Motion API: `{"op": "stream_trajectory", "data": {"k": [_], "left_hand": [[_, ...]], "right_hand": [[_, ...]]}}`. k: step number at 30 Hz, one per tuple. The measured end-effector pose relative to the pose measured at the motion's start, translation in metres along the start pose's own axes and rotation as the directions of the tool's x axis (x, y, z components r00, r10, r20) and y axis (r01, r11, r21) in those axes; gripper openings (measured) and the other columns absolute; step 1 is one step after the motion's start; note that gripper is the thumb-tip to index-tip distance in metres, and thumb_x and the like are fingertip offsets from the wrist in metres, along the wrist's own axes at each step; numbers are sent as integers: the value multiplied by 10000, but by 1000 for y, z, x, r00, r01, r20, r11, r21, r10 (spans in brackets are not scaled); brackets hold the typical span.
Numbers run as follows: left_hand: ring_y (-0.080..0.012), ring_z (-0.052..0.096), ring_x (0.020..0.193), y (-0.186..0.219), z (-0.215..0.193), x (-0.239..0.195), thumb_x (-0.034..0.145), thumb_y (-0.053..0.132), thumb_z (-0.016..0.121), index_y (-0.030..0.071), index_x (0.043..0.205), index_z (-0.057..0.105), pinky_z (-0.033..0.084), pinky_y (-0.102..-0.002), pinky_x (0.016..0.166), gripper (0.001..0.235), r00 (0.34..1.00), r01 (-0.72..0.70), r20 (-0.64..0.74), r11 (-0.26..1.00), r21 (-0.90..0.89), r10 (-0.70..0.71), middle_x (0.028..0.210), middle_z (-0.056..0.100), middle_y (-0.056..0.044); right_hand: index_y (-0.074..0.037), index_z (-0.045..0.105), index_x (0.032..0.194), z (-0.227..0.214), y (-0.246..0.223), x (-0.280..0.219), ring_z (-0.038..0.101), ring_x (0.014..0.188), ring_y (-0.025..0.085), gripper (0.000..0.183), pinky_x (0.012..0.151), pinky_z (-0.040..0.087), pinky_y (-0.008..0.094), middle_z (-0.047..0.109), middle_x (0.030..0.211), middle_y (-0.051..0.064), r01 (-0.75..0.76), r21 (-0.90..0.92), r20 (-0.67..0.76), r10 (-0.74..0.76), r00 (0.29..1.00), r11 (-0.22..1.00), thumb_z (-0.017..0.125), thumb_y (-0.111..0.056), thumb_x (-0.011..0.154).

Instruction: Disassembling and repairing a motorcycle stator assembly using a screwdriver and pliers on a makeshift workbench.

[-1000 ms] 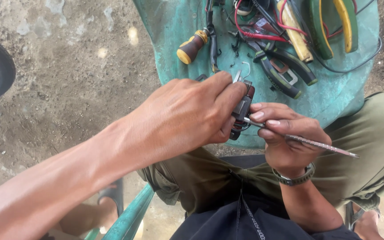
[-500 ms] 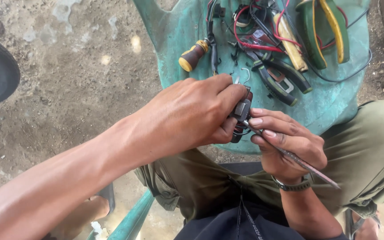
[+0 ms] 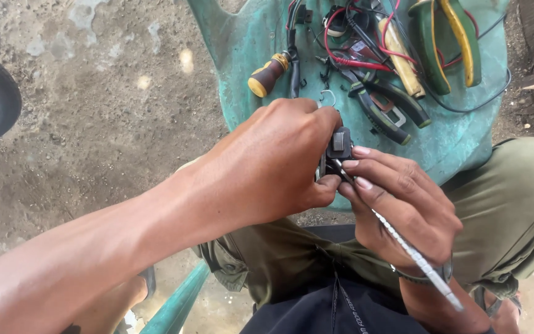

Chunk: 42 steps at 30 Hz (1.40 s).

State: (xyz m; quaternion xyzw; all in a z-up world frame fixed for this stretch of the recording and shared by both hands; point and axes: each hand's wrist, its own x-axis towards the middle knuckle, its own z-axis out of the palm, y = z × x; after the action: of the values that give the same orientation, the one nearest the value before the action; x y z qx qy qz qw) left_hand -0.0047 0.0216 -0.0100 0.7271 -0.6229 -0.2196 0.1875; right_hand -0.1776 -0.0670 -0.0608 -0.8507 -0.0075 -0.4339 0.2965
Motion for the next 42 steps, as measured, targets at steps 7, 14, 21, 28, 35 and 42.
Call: {"op": "stream_trajectory", "data": {"k": [7,14,21,28,35,42], "left_hand": [[-424,611,624,-6,4,5,729,248,791,36,783,536,439,-492,501,336,1000,-6,-16,999,-42,5,714,631,-170],[-446,622,677,-8,7,11,720,334,907,35,865,539,460,-515,537,496,1000,-17,24,999,40,16,753,636,-188],[-410,636,689,-7,2,11,739,401,972,49,841,546,454,-496,555,562,999,-4,50,997,73,1,729,658,-162],[-444,613,636,-9,3,12,751,350,825,33,803,537,439,-513,514,431,999,16,41,998,61,-19,679,630,-191],[-430,573,593,-7,1,12,816,295,774,27,779,498,401,-524,496,386,1000,-6,-3,999,42,6,640,584,-181],[-341,537,492,-4,0,10,783,180,724,51,769,449,357,-479,432,304,998,55,36,998,15,-55,624,562,-139]], "right_hand": [[34,588,1068,8,9,-17,776,978,464,159,849,667,501,707,1027,276,39,-26,-35,-39,999,999,709,50,965],[58,591,968,14,19,-23,752,954,449,92,783,655,525,691,1018,245,160,-115,-76,-169,983,980,683,60,962],[58,592,997,16,18,-27,752,992,474,105,804,661,532,668,1044,227,139,-79,-92,-147,985,987,681,102,961],[43,508,1058,14,13,-25,722,1048,571,96,938,698,607,600,1046,322,-6,68,-104,13,994,998,593,35,1013],[51,484,1046,13,13,-23,720,1031,580,104,942,704,632,582,1053,331,-28,88,-128,39,991,996,579,21,1014],[109,552,1082,10,12,-26,704,1114,562,138,974,692,579,605,1111,285,11,140,-62,-3,998,990,619,139,965]]}}
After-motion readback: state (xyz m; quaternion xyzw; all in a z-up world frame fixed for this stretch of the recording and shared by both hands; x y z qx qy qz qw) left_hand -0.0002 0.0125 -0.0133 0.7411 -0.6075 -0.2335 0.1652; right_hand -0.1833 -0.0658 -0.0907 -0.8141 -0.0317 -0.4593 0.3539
